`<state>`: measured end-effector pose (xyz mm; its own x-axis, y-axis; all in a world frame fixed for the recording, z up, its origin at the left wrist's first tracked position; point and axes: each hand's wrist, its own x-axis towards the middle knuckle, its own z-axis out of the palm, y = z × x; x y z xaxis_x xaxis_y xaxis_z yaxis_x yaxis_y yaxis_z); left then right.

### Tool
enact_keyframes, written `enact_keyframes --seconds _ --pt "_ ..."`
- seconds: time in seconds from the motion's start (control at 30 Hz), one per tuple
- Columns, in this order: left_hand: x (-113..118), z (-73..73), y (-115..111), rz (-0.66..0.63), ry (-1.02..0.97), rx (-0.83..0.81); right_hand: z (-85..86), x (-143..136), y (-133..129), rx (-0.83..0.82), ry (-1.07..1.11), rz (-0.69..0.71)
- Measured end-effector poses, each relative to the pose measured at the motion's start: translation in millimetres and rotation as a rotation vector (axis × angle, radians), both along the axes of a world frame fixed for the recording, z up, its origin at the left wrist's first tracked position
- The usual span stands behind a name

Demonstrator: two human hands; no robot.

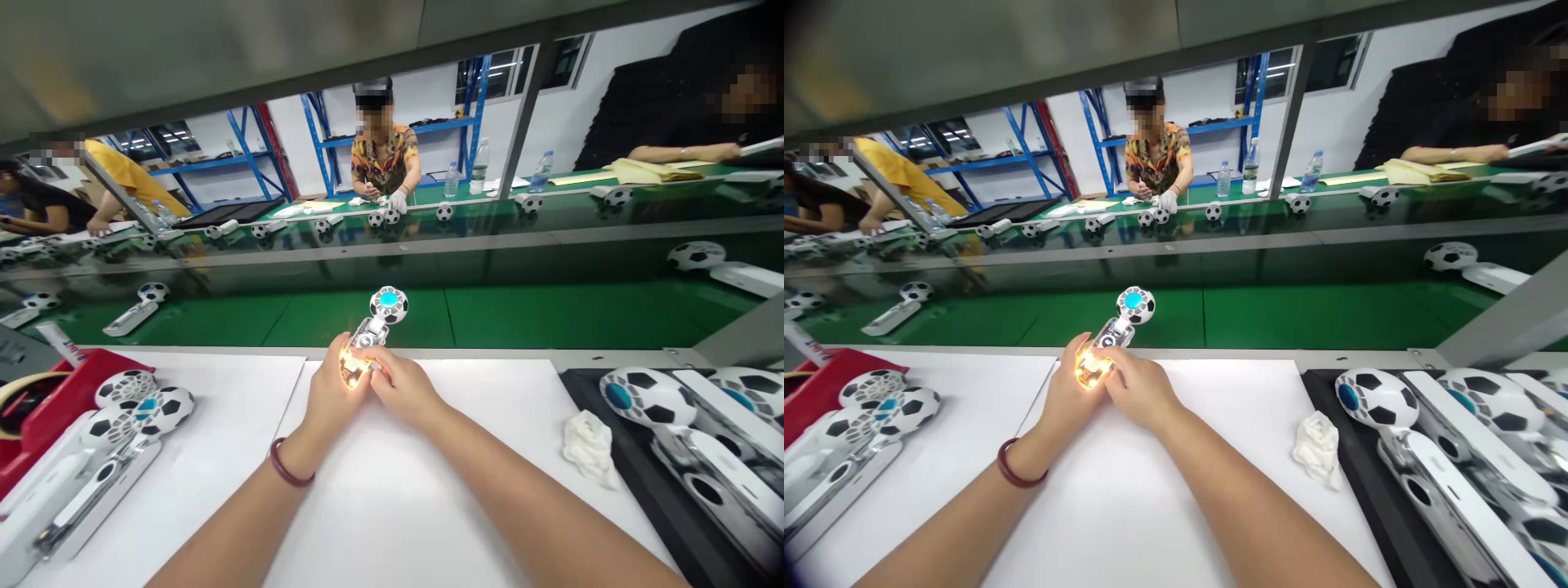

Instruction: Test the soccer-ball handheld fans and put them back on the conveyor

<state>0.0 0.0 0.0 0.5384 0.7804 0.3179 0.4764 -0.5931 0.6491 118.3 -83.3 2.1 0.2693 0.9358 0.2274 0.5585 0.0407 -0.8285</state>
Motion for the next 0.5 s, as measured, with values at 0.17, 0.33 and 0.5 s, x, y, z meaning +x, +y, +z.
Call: enact_keyframes --seconds 0.17,0.33,0.5 --pt "0.2 -0.5 0.3 0.027 -0.002 -0.044 -0.6 -2.6 0.3 0.029 -0.035 -0.001" --pt "0.8 -0.3 -1.6 0.032 0.001 -0.065 -0.4 -2.6 -0.1 0.044 -0.092 -0.021" --pt "2.1 3.4 -4.2 0.036 -0.020 -0.099 1.6 -3.0 0.6 0.032 -0.134 -0.046"
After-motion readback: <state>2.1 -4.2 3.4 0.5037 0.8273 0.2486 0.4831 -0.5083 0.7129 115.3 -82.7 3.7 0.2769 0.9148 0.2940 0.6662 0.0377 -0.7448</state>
